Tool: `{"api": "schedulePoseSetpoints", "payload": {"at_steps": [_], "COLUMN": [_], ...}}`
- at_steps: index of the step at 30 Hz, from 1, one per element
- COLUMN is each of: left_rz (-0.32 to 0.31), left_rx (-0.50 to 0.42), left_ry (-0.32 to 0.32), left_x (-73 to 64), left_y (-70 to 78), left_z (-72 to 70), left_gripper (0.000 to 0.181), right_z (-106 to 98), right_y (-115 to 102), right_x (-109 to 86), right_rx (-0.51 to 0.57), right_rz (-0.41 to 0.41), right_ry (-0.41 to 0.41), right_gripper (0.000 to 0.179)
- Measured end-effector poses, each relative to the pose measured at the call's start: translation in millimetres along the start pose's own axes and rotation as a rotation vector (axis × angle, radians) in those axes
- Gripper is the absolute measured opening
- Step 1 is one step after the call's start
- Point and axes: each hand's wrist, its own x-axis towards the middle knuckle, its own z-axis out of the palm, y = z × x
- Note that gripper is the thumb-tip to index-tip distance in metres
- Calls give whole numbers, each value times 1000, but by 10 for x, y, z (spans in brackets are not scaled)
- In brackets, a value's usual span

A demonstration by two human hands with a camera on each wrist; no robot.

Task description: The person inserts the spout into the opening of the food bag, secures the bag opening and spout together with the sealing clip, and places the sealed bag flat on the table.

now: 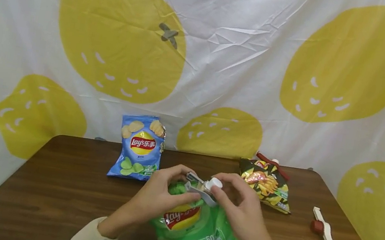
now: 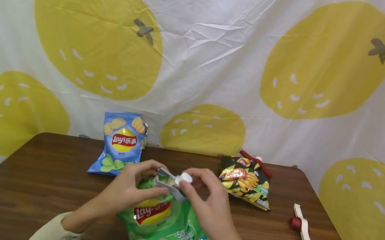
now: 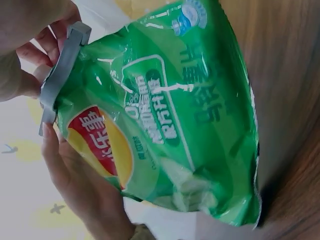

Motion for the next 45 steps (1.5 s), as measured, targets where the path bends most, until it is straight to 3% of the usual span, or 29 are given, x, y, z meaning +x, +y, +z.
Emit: {"api": "schedulePoseSetpoints", "payload": {"at_steps": [6,13,17,24,28,33,36,41,45], "left_rz": [28,78,94,130,170,173,183,182,180], "left_rx": [1,17,28,108,129,99,105,124,118], "left_ry": [27,35,54,68,103,65,49,50,61], "left_x": [-42,-60,-46,-6,-20,-72,-84,-75,-77], "left_y": [205,270,202,-69,3,248,311,291,299], "left_z": [-12,-11,0,65,58,5,-8,-10,-9], "left_gripper": [32,28,29,36,32,26,26,28,28], "right_z": [-3,29,36,50,92,130,127,106,89], "right_y": [-6,10,-5,-203,-307,-370,-389,-389,-267], "right_x": [-14,-30,-29,-6,-5,-6,-2,-6,-12], "right_rx": [27,-12,19,94,-18,-218,-258,-294,-363], "right_rz": [35,29,25,-18,-127,-273,-292,-287,-306], "right_ry": [-2,27,14,-54,3,89,98,87,116], "right_gripper": [21,23,23,23,26,33,34,34,33]}}
